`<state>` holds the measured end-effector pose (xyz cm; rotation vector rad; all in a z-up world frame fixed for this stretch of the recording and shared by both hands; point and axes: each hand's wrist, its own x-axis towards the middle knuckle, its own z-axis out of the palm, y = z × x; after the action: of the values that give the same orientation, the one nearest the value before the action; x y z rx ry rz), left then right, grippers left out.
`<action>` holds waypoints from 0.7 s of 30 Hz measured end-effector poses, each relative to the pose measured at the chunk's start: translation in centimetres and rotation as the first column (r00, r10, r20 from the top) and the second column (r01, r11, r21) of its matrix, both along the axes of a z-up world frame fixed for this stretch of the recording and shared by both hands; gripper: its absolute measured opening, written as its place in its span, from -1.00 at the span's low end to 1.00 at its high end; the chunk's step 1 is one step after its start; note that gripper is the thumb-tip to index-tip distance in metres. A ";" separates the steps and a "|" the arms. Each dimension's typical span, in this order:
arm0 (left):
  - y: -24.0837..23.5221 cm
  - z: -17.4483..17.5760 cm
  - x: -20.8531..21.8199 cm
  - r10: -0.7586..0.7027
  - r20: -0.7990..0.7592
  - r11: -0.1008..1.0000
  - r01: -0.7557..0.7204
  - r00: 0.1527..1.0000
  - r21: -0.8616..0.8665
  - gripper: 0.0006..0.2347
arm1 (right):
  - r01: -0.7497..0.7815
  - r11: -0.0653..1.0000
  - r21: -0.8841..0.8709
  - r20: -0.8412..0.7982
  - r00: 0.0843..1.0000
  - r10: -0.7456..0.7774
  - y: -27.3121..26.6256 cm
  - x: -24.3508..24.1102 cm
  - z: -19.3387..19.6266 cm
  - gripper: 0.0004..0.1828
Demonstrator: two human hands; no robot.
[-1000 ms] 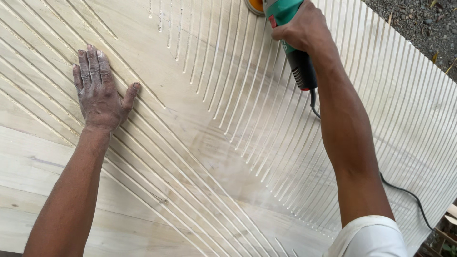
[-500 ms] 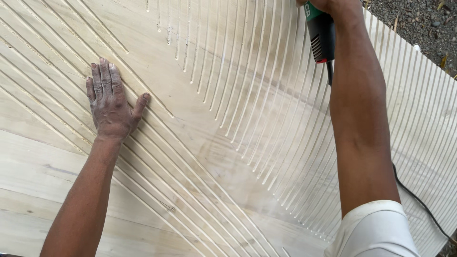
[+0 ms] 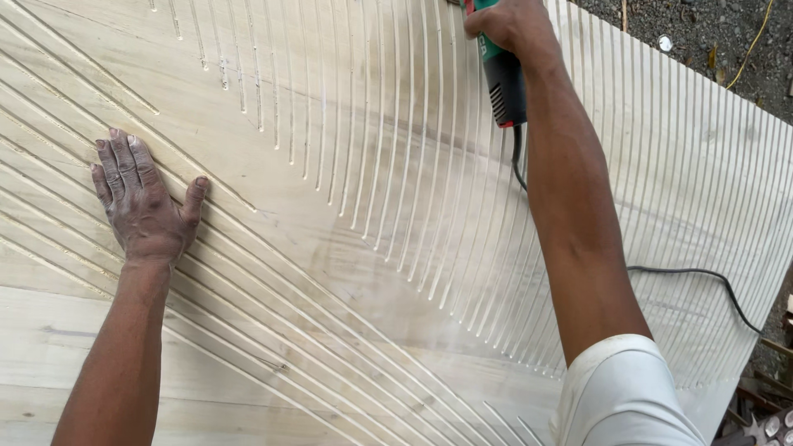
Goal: The person uses a handheld electric sander to smooth the surface of a large, light-colored wooden board with a grooved texture. They move the sander systematically across the board, covering different sections while occasionally using their left hand to steady the wood.
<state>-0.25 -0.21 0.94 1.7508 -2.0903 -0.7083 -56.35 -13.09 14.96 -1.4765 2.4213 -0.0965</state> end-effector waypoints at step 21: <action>-0.3 0.1 -0.6 0.024 0.030 1.000 -0.024 0.999 -0.015 -0.16 | -0.141 0.989 -0.056 0.001 0.990 0.141 -6.2 6.4 -2.9 -0.42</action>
<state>-0.82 -0.52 1.02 1.7870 -2.0853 -0.6623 -49.93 -19.26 12.04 -1.6643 2.3196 -0.1374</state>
